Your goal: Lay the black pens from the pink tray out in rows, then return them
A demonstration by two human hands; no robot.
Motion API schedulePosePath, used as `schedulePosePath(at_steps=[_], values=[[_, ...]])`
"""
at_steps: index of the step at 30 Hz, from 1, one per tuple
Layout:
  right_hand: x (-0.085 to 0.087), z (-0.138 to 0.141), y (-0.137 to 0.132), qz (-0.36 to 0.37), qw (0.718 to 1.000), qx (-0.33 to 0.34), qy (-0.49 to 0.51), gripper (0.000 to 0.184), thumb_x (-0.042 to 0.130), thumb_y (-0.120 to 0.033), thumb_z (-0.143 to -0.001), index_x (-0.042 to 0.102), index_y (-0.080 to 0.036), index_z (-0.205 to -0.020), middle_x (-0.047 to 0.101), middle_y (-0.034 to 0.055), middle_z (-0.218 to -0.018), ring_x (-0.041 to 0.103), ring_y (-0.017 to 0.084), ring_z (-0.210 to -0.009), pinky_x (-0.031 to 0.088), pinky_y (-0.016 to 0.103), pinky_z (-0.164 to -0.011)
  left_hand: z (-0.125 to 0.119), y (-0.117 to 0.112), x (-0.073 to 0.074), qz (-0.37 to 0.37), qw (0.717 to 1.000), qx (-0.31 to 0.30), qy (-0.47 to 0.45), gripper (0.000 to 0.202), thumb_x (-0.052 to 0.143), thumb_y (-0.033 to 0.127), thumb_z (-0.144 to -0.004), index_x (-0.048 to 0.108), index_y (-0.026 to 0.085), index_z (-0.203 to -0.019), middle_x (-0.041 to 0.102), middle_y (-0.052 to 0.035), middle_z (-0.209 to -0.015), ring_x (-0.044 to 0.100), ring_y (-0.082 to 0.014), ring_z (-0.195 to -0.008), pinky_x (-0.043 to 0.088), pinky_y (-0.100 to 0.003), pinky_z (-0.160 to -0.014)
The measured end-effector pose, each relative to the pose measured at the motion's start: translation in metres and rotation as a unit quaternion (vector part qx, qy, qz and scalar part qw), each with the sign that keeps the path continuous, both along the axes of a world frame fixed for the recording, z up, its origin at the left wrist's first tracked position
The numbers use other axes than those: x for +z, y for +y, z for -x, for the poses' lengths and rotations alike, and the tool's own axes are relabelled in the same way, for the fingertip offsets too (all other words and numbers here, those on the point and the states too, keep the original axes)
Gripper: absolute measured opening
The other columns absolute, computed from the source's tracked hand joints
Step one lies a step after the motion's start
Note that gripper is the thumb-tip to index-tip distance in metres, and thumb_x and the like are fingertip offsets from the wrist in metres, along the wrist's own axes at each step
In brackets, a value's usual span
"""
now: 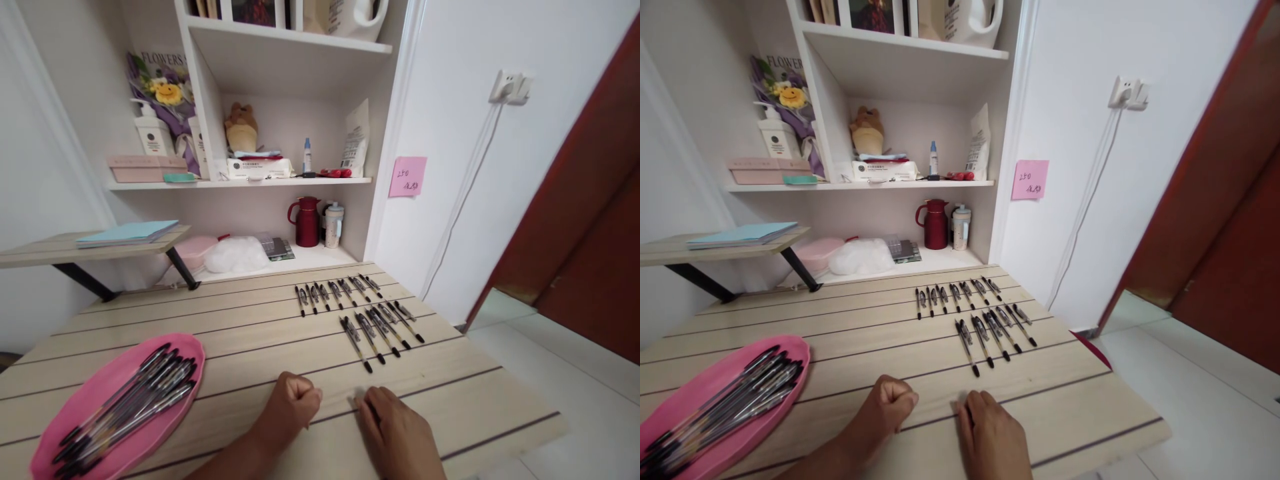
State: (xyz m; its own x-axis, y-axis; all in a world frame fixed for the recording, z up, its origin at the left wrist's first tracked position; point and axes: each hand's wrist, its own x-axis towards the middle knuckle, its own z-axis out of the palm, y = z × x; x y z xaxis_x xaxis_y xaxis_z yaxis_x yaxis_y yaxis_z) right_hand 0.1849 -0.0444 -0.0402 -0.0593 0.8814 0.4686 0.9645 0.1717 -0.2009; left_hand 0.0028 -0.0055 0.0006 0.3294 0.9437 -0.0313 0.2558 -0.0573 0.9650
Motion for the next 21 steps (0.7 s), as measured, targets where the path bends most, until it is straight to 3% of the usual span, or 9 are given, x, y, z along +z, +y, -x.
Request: schedulePosePath(at_steps=[4, 8, 10, 12, 14, 15, 17, 19, 21], values=[[0.001, 0.0, 0.0, -0.004, 1.0, 0.005, -0.003, 0.023, 0.041, -0.031, -0.085, 0.046, -0.023, -0.064, 0.057, -0.0022, -0.06, 0.057, 0.014, -0.052, 0.027, 0.024, -0.047, 0.004, 0.001, 0.003, -0.092, 0.996, 0.0, 0.019, 0.033, 0.04, 0.008, -0.054, 0.012, 0.02, -0.04, 0.015, 0.0063, -0.039, 0.016, -0.0045, -0.04, 0.011, -0.023, -0.042], [0.004, 0.002, 0.0, -0.007, 1.0, 0.008, -0.002, 0.022, 0.041, -0.029, -0.085, 0.046, -0.023, -0.065, 0.056, -0.0021, -0.059, 0.057, 0.013, -0.053, 0.028, 0.024, -0.048, 0.009, 0.0, 0.011, -0.123, 0.992, 0.038, -0.009, 0.027, 0.037, 0.007, -0.049, 0.014, 0.02, -0.044, 0.017, 0.0065, -0.042, 0.018, -0.0053, -0.042, 0.013, -0.022, -0.042], [0.004, 0.003, -0.001, -0.009, 1.0, 0.009, 0.0, 0.022, 0.041, -0.029, -0.085, 0.046, -0.023, -0.065, 0.056, -0.0023, -0.059, 0.057, 0.013, -0.052, 0.028, 0.024, -0.048, 0.014, -0.003, 0.021, -0.105, 0.993, 0.045, -0.008, 0.02, 0.038, 0.007, -0.051, 0.024, 0.02, -0.047, 0.022, 0.0069, -0.044, 0.023, -0.0059, -0.043, 0.018, -0.02, -0.042], [0.003, 0.003, -0.001, -0.015, 1.0, 0.008, 0.001, 0.023, 0.041, -0.029, -0.085, 0.045, -0.023, -0.064, 0.055, -0.0024, -0.058, 0.057, 0.013, -0.051, 0.028, 0.024, -0.048, 0.023, -0.008, 0.037, -0.095, 0.994, 0.031, 0.032, 0.013, 0.039, 0.007, -0.053, 0.041, 0.019, -0.059, 0.037, 0.0056, -0.05, 0.037, -0.0081, -0.047, 0.029, -0.018, -0.045], [0.002, 0.002, -0.002, -0.023, 1.0, 0.008, 0.001, 0.023, 0.041, -0.03, -0.085, 0.046, -0.023, -0.064, 0.055, -0.0023, -0.059, 0.056, 0.013, -0.051, 0.029, 0.024, -0.048, 0.04, -0.012, 0.057, -0.138, 0.981, 0.007, 0.133, 0.03, 0.041, 0.008, -0.056, 0.054, 0.019, -0.08, 0.056, -0.0007, -0.072, 0.052, -0.0134, -0.07, 0.041, -0.024, -0.065], [0.002, 0.002, -0.002, -0.027, 1.0, 0.008, 0.001, 0.023, 0.041, -0.03, -0.085, 0.046, -0.023, -0.064, 0.055, -0.0021, -0.059, 0.056, 0.013, -0.051, 0.029, 0.024, -0.048, 0.052, -0.013, 0.068, -0.181, 0.961, 0.005, 0.21, 0.032, 0.043, 0.01, -0.058, 0.057, 0.019, -0.086, 0.059, -0.0042, -0.087, 0.053, -0.0162, -0.084, 0.04, -0.029, -0.078], [0.002, 0.002, -0.002, -0.029, 1.0, 0.009, 0.0, 0.023, 0.041, -0.03, -0.085, 0.046, -0.023, -0.064, 0.055, -0.002, -0.059, 0.057, 0.013, -0.051, 0.029, 0.024, -0.048, 0.082, -0.014, 0.086, -0.252, 0.888, 0.033, 0.383, 0.03, 0.046, 0.017, -0.064, 0.061, 0.021, -0.089, 0.06, -0.0077, -0.102, 0.049, -0.0223, -0.101, 0.029, -0.038, -0.093], [0.002, 0.001, -0.001, -0.029, 1.0, 0.008, -0.003, 0.023, 0.041, -0.029, -0.085, 0.046, -0.022, -0.064, 0.056, -0.0019, -0.059, 0.056, 0.013, -0.051, 0.028, 0.024, -0.047, 0.118, -0.013, 0.095, -0.257, 0.796, 0.111, 0.537, 0.031, 0.042, 0.019, -0.071, 0.063, 0.02, -0.094, 0.062, -0.0092, -0.103, 0.049, -0.0258, -0.103, 0.023, -0.045, -0.094], [0.003, 0.001, -0.002, -0.029, 0.999, 0.008, -0.008, 0.023, 0.041, -0.03, -0.085, 0.047, -0.022, -0.064, 0.056, -0.0017, -0.059, 0.057, 0.013, -0.051, 0.028, 0.024, -0.047, 0.153, -0.013, 0.093, -0.208, 0.721, 0.161, 0.641, 0.031, 0.04, 0.018, -0.071, 0.064, 0.017, -0.091, 0.064, -0.0113, -0.1, 0.052, -0.0291, -0.099, 0.023, -0.049, -0.091]])
